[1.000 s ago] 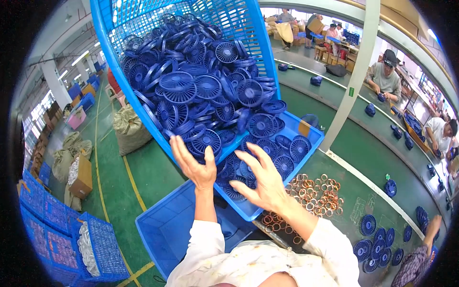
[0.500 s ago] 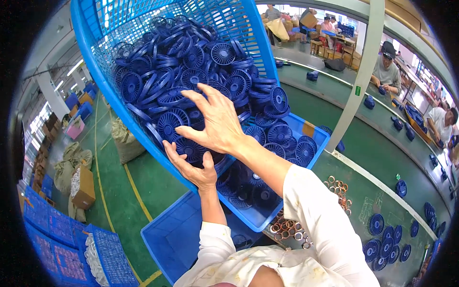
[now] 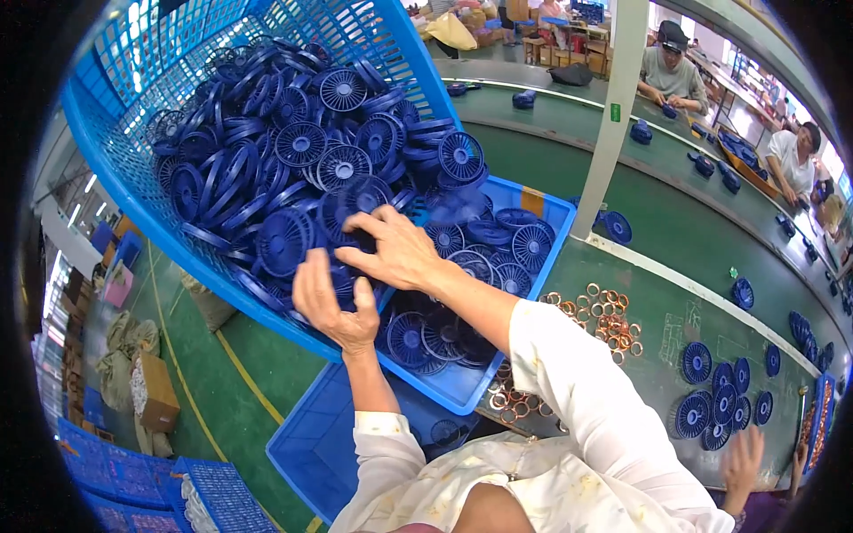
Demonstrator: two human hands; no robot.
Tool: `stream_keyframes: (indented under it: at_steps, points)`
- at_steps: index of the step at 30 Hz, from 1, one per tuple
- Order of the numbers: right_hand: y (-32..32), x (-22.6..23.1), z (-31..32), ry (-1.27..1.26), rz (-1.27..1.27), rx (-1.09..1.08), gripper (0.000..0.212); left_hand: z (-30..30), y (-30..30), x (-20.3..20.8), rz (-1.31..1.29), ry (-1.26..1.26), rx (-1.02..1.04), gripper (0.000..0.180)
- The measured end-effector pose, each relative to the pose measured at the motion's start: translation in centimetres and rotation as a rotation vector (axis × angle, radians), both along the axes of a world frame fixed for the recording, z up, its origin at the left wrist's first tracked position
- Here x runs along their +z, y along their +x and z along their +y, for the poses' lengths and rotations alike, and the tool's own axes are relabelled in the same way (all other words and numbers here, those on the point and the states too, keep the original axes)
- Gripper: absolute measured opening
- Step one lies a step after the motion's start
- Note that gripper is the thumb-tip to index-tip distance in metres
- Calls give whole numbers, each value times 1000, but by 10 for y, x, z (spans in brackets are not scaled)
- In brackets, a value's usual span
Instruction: The person attaches metal rings to blue plastic components by hand on an assembly line.
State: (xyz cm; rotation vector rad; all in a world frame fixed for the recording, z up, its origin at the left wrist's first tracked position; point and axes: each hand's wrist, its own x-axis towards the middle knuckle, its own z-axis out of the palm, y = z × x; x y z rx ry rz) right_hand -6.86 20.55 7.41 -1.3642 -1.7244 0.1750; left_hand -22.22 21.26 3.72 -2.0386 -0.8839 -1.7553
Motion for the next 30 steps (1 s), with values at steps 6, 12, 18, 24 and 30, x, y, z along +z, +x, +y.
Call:
stream_keyframes:
  at_steps: [6,12,18,24,30]
  points:
    - [33,-34,-42,-311,238,-85,49,-6,9,2,149,21,-295,37]
    - [38,-24,-64,-286,419,-200,49,-13,12,-4,96,354,-125,22]
    - [28,-13,-64,-342,566,-63,66,-10,15,12,-138,-96,211,87]
    - [28,-16,-63,-524,799,54,80,-12,26,8,210,-114,56,64]
    - [55,-42,-93,-475,812,-67,61,-35,53,-11,397,-302,-367,65]
